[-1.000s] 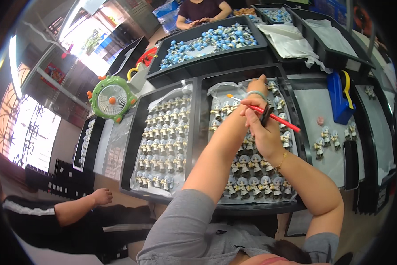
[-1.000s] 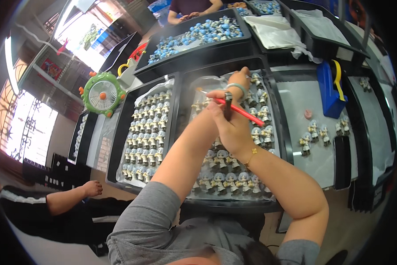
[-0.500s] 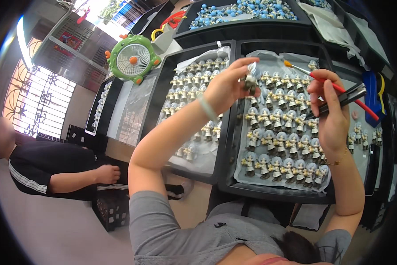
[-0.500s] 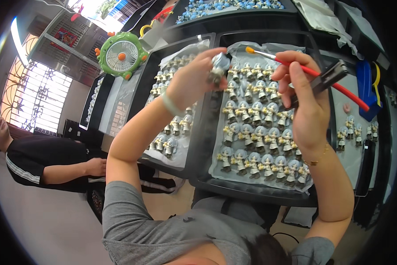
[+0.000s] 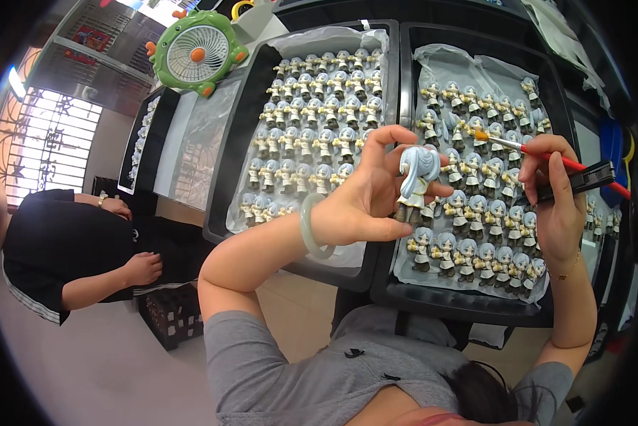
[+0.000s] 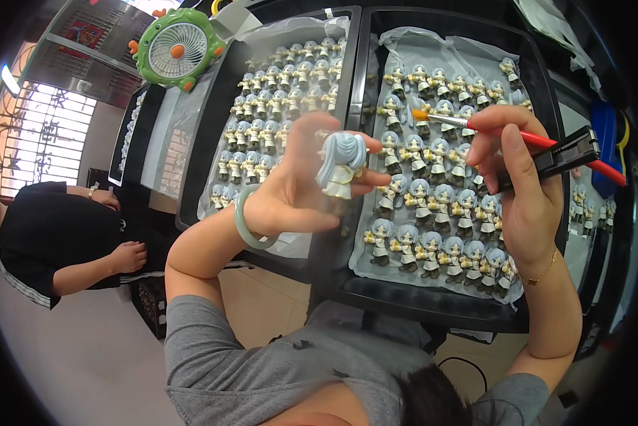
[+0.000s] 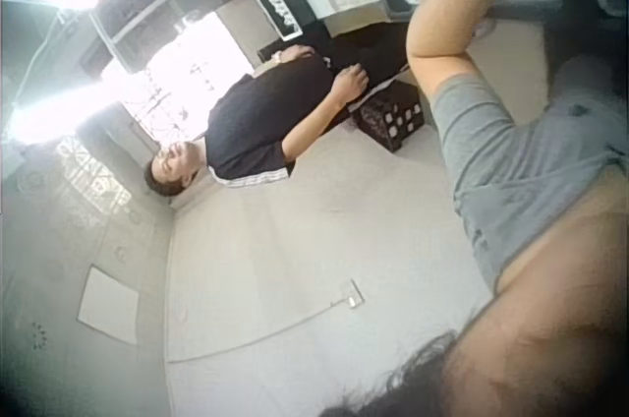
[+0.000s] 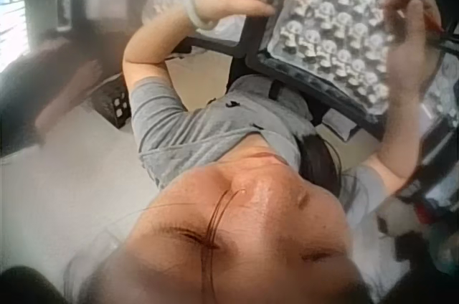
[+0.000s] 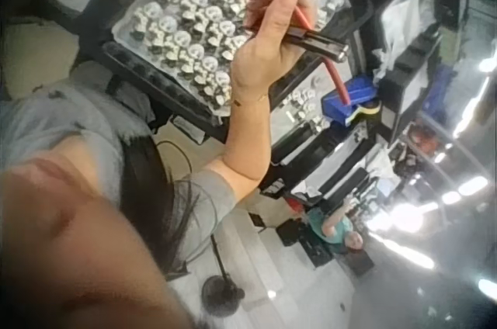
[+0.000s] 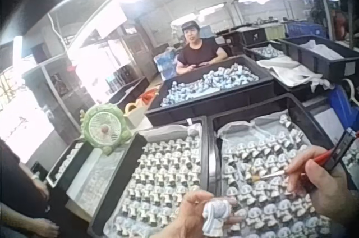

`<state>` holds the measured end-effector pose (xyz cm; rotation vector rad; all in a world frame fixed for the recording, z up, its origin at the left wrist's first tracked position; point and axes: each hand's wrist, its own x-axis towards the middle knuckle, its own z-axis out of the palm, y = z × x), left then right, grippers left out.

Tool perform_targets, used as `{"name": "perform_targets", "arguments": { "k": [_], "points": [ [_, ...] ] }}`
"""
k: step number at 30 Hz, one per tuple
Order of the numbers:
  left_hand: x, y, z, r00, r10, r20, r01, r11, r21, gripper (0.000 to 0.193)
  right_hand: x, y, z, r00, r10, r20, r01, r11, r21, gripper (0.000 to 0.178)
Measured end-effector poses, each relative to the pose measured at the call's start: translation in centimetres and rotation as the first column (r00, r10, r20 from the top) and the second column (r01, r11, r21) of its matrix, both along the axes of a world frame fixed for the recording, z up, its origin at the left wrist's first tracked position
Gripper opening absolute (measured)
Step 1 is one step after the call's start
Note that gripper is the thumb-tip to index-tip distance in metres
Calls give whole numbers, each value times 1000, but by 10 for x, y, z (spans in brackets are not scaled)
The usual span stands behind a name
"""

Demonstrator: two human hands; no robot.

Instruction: The person paints small figurines using a fine brush and a utility knife. They hold the figurine in one hand and apply paint or scrape details with the other, working on multiple units arranged in trays. The person occasionally moves trays and interacts with a coworker in the background.

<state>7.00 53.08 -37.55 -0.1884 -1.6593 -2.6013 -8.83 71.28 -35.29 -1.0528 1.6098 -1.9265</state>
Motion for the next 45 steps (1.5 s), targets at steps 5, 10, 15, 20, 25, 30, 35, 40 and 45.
{"name": "perform_targets", "arguments": {
  "k": [5, 10, 15, 20, 25, 30, 35, 40, 45],
  "points": [
    [0, -1, 5, 999, -19, 44, 18, 1000, 14, 77, 0, -3, -3, 1000, 22, -3, -22, 999, 38, 30],
    [-1, -1, -1, 1000, 20, -6, -21, 978, -206, 73, 1, -2, -3, 999, 47, -16, -46, 998, 52, 30],
    [0, 3, -4, 995, 57, -80, -83, 921, -381, 69, 3, -4, 0, 1000, 7, -31, -5, 998, 60, 31],
    [3, 2, -5, 987, 114, -113, -158, 813, -561, 69, 2, -3, -1, 999, 21, -49, -19, 999, 50, 31],
    [4, 3, 6, 964, 161, -212, -261, 418, -870, 63, 3, -2, -2, 998, 21, -53, -17, 998, 63, 30],
    [4, 6, 1, 937, 202, -286, -337, 296, -894, 62, 3, -1, -3, 994, 74, -78, -68, 994, 82, 32],
    [6, 5, 3, 948, 186, -257, -300, 261, -917, 65, 3, 1, -6, 970, 211, -117, -205, 977, 64, 37],
    [5, 7, 4, 950, 199, -242, -284, 218, -934, 63, 20, -3, 0, 971, 229, -73, -217, 966, 140, 41],
    [7, 8, 6, 946, 221, -236, -272, 154, -950, 62, 13, -1, 2, 900, 370, -231, -296, 907, 300, 40]
  ]
}}
